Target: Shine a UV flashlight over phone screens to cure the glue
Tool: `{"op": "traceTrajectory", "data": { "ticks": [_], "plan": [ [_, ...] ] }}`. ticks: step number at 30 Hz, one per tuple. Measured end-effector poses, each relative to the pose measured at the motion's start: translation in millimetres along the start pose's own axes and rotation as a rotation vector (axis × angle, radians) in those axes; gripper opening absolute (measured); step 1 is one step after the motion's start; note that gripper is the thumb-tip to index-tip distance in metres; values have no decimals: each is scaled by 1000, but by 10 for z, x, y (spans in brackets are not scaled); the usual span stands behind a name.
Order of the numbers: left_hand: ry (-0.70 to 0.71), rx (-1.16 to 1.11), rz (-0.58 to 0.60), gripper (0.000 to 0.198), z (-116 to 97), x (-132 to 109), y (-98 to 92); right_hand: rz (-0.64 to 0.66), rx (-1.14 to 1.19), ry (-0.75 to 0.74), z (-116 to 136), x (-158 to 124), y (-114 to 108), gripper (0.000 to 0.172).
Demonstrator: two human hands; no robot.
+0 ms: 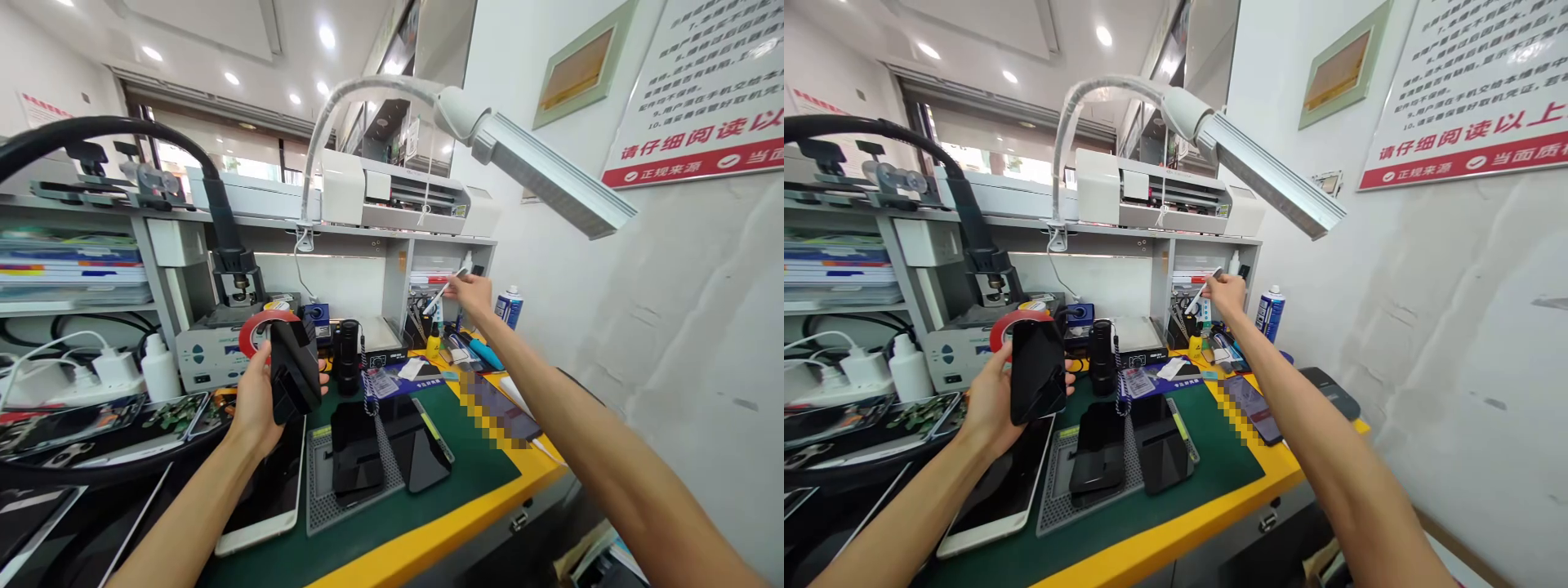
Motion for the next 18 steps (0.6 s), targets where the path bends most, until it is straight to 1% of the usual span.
{"op": "traceTrajectory", "data": {
  "ticks": [4,7,9,14,18],
  "plan": [
    [-4,9,-3,56,-15,-3,3,-23,-21,19,-165,185,148,33],
    [1,14,-8,56,-17,-4,10,-13,-57,39,-232,268,173,34],
    [-3,8,-7,55,-10,-4,17,2,-90,54,-223,321,162,34],
    [-15,6,-7,54,2,-14,27,39,-200,77,-109,444,154,34],
    [-12,-2,5,53,-1,-14,22,2,-296,81,-88,448,218,34]
  ]
}}
Point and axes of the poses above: each hand's wrist, its own x-axis towards the middle knuckle, its own y-axis out of the palm, z = x × y, the point moved 1 cm from there along x, towards the middle knuckle, and after that the axes turned 15 degrees about z, right-handed, at the moved point
